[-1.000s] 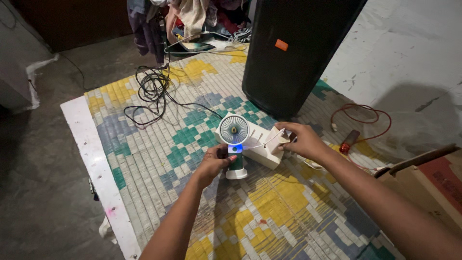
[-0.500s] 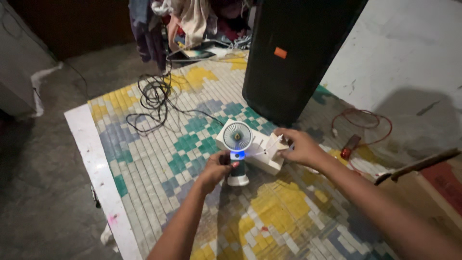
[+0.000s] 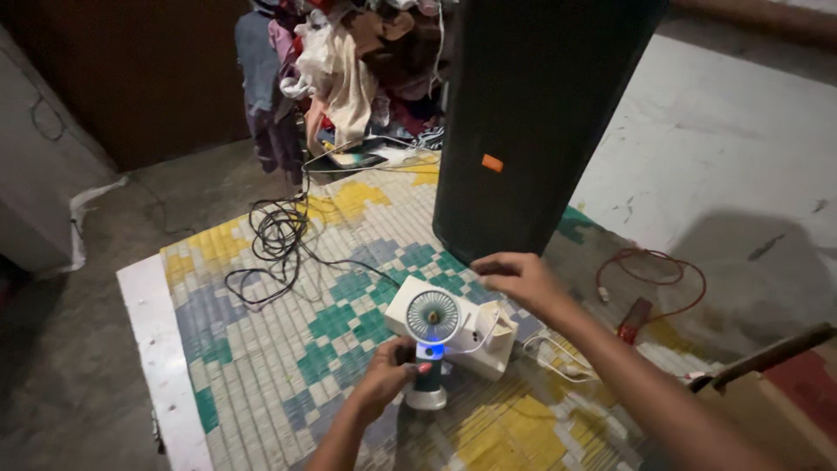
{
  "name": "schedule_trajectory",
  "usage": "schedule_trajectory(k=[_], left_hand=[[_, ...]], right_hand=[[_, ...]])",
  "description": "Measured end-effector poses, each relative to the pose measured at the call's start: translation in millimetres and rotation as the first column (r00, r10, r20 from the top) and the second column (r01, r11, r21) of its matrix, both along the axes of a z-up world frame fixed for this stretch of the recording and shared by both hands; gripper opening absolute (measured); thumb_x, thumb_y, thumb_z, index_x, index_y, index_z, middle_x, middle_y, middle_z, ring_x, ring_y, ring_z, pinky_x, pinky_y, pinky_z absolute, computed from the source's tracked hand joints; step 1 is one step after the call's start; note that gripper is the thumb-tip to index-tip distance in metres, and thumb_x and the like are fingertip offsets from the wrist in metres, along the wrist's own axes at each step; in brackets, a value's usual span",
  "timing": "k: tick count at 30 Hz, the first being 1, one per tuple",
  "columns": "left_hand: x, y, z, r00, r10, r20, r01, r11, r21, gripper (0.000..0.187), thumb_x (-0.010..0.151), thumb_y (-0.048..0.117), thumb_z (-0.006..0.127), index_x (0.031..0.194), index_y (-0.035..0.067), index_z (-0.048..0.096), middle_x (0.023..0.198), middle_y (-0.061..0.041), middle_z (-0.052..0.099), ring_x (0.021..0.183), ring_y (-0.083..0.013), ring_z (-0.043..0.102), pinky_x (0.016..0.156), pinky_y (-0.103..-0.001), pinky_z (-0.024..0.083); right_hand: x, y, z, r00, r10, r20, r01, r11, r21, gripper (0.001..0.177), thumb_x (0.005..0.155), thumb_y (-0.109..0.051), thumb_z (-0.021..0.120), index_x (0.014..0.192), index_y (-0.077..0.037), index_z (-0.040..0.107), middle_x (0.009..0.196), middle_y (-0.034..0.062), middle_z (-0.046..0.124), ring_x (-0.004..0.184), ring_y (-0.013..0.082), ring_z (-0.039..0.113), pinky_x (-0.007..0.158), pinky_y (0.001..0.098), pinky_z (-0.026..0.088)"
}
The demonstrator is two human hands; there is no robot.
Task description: The person unpacks a large black portable speaker from a cardboard box and plastic wrapping. They place the speaker on a bed, then plug a small fan into a power strip and turn it on. The person then opens another box containing a digital scale.
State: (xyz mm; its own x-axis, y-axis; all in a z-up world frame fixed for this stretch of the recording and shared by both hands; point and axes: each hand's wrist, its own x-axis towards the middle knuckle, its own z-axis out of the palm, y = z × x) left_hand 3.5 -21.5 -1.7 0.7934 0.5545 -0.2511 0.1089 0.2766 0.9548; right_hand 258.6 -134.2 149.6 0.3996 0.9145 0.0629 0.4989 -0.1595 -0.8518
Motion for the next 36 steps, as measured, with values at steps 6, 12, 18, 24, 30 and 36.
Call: schedule_trajectory(k=[6,12,18,24,30,36], left_hand=[[-4,-9,7,1.000,0.021,-0.001,-0.021,0.999,-0.034,0.033,0.077,-0.006,0.077,0.109,0.002,0.073,0.108,-0.004,0.077,0.104,-0.0149,0.070,0.092,-0.030,0.055],[0,-32,18,0.995,-0.021,0.093,0.027,0.998,-0.059,0.038,0.075,-0.008,0.080,0.111,0.002,0.073,0.109,-0.007,0.078,0.105,-0.0167,0.070,0.094,-0.033,0.057],[16,-53,18,0.987,-0.104,0.125,0.104,0.995,0.009,0.040,0.072,-0.009,0.081,0.109,0.004,0.074,0.109,-0.006,0.078,0.104,-0.0155,0.073,0.093,-0.031,0.059],[46,-83,-8,0.958,-0.208,0.198,0.204,0.978,0.040,0.036,0.072,-0.011,0.080,0.105,0.003,0.076,0.103,-0.007,0.078,0.097,-0.0168,0.073,0.086,-0.031,0.060],[64,-86,-56,0.975,-0.114,0.190,0.130,0.988,-0.078,0.043,0.071,-0.014,0.079,0.110,0.003,0.074,0.105,-0.005,0.078,0.098,-0.0192,0.076,0.084,-0.036,0.062],[87,-66,-140,0.961,-0.133,0.243,0.156,0.985,-0.080,0.046,0.070,-0.015,0.084,0.112,0.000,0.074,0.105,-0.012,0.078,0.100,-0.0245,0.076,0.087,-0.041,0.063]], right_hand=[[-45,6,39,0.959,0.233,0.162,-0.200,0.960,-0.198,0.055,0.070,-0.040,0.085,0.114,-0.007,0.078,0.104,0.0107,0.081,0.087,0.0184,0.076,0.073,0.0360,0.062],[-62,-7,62,0.928,0.282,0.245,-0.226,0.946,-0.232,0.058,0.067,-0.044,0.087,0.109,-0.006,0.078,0.097,0.0101,0.079,0.080,0.0175,0.077,0.071,0.0322,0.061],[-56,-40,87,0.897,0.207,0.392,-0.159,0.976,-0.150,0.044,0.069,-0.045,0.087,0.093,-0.008,0.084,0.085,0.0080,0.075,0.075,0.0175,0.072,0.066,0.0320,0.057],[-41,-75,100,0.908,0.129,0.399,-0.057,0.980,-0.188,0.038,0.071,-0.039,0.087,0.089,-0.007,0.082,0.081,0.0069,0.076,0.071,0.0180,0.072,0.064,0.0327,0.058],[16,-101,87,0.909,0.040,0.415,0.056,0.975,-0.217,0.035,0.075,-0.037,0.084,0.093,-0.007,0.082,0.085,0.0085,0.080,0.076,0.0165,0.076,0.071,0.0304,0.059],[122,-150,48,0.804,-0.385,0.453,0.473,0.876,-0.096,0.033,0.080,-0.035,0.081,0.097,-0.007,0.082,0.083,0.0110,0.079,0.073,0.0191,0.074,0.071,0.0356,0.057]])
